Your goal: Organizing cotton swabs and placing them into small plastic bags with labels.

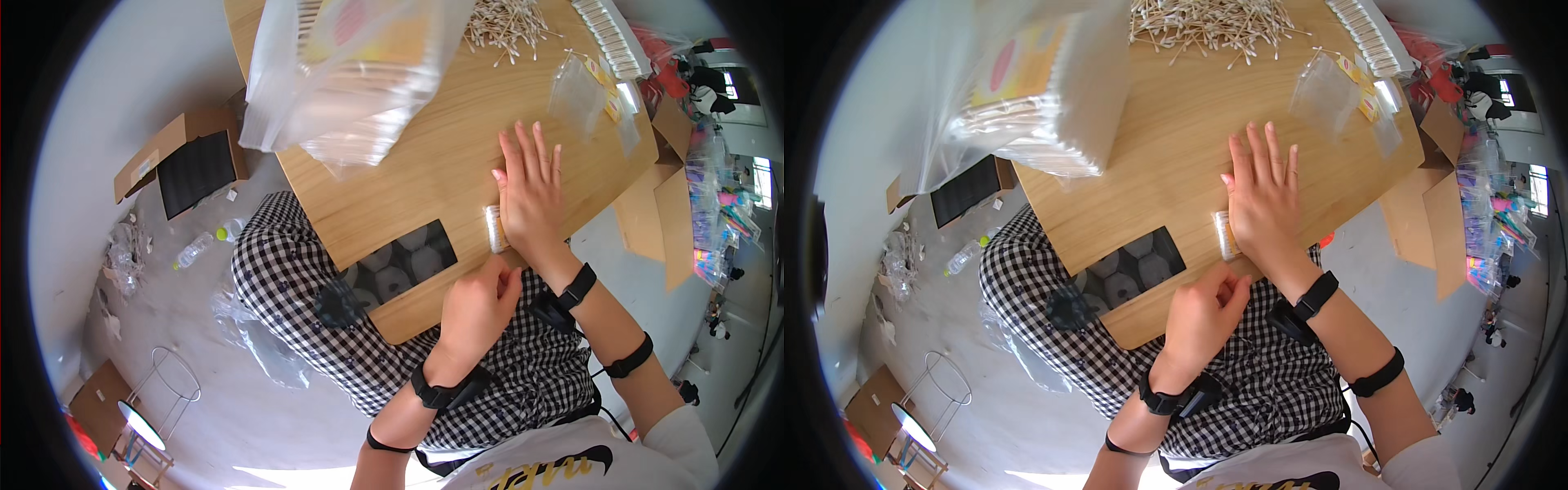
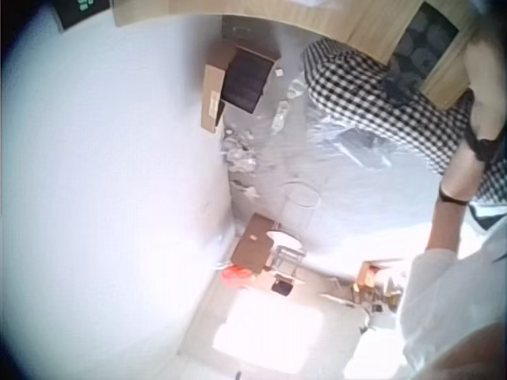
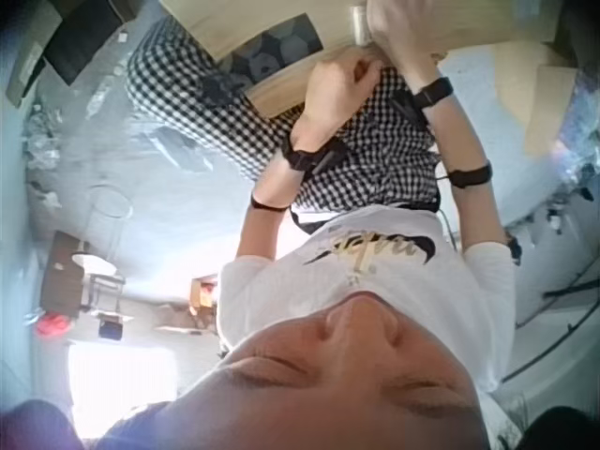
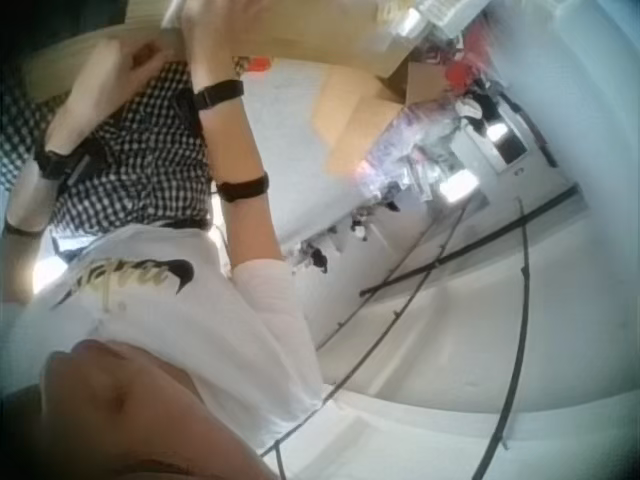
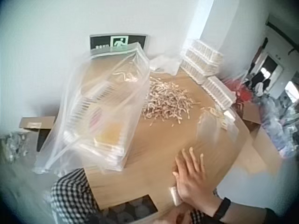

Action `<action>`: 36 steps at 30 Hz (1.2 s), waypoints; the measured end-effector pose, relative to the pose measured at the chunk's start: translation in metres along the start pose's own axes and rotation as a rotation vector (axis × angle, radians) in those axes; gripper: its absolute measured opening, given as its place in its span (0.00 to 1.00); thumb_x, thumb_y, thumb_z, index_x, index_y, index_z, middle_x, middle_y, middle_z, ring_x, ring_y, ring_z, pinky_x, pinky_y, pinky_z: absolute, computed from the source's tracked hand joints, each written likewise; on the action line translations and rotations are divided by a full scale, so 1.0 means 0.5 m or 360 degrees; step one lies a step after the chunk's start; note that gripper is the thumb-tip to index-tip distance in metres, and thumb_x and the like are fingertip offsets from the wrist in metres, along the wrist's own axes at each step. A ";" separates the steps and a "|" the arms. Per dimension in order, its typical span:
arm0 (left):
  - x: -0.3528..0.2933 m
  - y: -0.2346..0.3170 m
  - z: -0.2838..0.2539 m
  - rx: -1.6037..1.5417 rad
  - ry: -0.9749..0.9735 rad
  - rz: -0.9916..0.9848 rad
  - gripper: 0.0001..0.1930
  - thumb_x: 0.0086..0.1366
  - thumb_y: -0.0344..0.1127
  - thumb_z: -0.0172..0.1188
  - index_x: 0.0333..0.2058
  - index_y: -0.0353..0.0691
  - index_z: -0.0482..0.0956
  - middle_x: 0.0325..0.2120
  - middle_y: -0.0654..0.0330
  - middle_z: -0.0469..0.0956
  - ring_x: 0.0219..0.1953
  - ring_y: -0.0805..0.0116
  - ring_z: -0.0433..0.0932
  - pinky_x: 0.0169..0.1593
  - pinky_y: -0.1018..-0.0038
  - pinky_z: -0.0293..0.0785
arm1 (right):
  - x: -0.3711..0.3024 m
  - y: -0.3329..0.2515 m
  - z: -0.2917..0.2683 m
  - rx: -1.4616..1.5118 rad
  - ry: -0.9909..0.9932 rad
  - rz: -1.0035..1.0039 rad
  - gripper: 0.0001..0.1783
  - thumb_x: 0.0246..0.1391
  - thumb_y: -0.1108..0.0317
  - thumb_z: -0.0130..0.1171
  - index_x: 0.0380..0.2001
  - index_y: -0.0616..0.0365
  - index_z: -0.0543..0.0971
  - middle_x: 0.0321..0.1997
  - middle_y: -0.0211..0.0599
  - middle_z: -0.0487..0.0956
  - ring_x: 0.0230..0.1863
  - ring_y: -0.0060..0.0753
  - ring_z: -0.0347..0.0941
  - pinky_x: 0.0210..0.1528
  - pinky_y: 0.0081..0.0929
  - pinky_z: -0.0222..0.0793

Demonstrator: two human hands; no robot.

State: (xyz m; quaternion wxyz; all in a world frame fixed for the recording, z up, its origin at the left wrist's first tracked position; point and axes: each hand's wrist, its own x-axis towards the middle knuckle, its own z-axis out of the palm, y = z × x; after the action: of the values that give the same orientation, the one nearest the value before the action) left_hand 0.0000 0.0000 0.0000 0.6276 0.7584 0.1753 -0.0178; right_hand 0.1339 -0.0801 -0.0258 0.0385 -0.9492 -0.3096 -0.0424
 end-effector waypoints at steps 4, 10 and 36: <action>-0.004 0.005 -0.002 0.0040 0.0106 -0.0002 0.09 0.63 0.32 0.62 0.26 0.36 0.75 0.13 0.59 0.75 0.14 0.71 0.72 0.20 0.74 0.67 | 0.000 0.006 -0.002 0.0097 0.0124 -0.0037 0.28 0.64 0.58 0.51 0.63 0.61 0.65 0.68 0.49 0.63 0.74 0.54 0.48 0.72 0.56 0.41; 0.006 0.020 -0.044 0.0268 0.0264 0.0115 0.11 0.58 0.27 0.64 0.39 0.35 0.75 0.34 0.55 0.79 0.35 0.66 0.78 0.37 0.74 0.72 | -0.063 0.092 -0.037 0.1037 0.0493 0.0609 0.24 0.65 0.62 0.52 0.59 0.63 0.66 0.63 0.48 0.68 0.65 0.45 0.62 0.65 0.41 0.57; 0.018 0.066 -0.018 -0.0747 -0.0271 -0.0157 0.27 0.53 0.20 0.70 0.51 0.26 0.70 0.45 0.52 0.79 0.49 0.66 0.77 0.54 0.70 0.75 | -0.171 0.089 -0.141 0.3070 -0.0378 0.1059 0.10 0.59 0.63 0.62 0.35 0.58 0.80 0.26 0.23 0.76 0.20 0.10 0.65 0.20 0.10 0.56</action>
State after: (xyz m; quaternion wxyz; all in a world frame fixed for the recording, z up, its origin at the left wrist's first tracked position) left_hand 0.0164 0.0061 0.0308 0.7973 0.5782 0.1580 -0.0710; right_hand 0.0872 -0.1731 0.0333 0.7638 -0.5500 0.0652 0.3314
